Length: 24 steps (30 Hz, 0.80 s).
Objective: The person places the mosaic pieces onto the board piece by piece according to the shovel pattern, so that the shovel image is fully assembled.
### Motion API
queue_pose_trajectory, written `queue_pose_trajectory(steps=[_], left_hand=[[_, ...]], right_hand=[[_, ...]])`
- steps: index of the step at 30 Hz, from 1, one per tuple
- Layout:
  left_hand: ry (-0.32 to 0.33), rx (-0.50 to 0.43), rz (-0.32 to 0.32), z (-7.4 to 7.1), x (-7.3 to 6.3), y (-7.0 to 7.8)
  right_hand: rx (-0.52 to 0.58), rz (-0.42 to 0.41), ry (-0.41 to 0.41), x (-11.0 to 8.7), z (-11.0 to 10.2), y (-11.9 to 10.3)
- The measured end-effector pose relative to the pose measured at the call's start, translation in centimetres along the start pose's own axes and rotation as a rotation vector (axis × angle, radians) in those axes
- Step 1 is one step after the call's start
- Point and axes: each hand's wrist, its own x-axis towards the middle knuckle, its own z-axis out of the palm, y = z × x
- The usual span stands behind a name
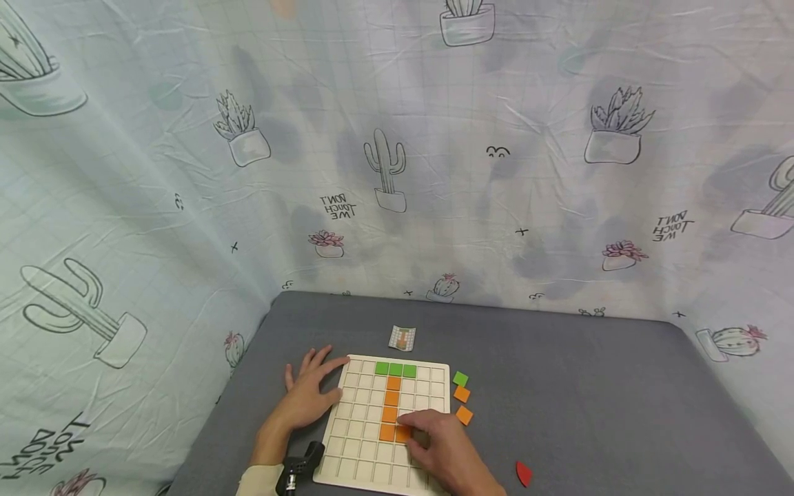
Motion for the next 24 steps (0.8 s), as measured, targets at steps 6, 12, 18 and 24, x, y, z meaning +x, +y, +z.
queue_pose_trajectory(steps=[6,12,18,24], left_hand=[[0.005,0.007,-0.003,-0.1,-0.1,0.0],[0.003,0.002,0.004,-0.1,-0.2,0.1],[-0.002,-0.001,0.015,-0.2,-0.2,0.1],[-0.008,0.001,0.018,-0.1,-0.1,0.0]], right_hand=[[-0.001,-0.002,-0.004,0.2,0.2,-0.1],[0.008,-0.043,0.093,-0.3,0.2,0.3],[-0.007,0.039,0.146,-1.4,-1.4,1.1],[-0.039,0.139,0.169,-3.0,-3.4,1.9]])
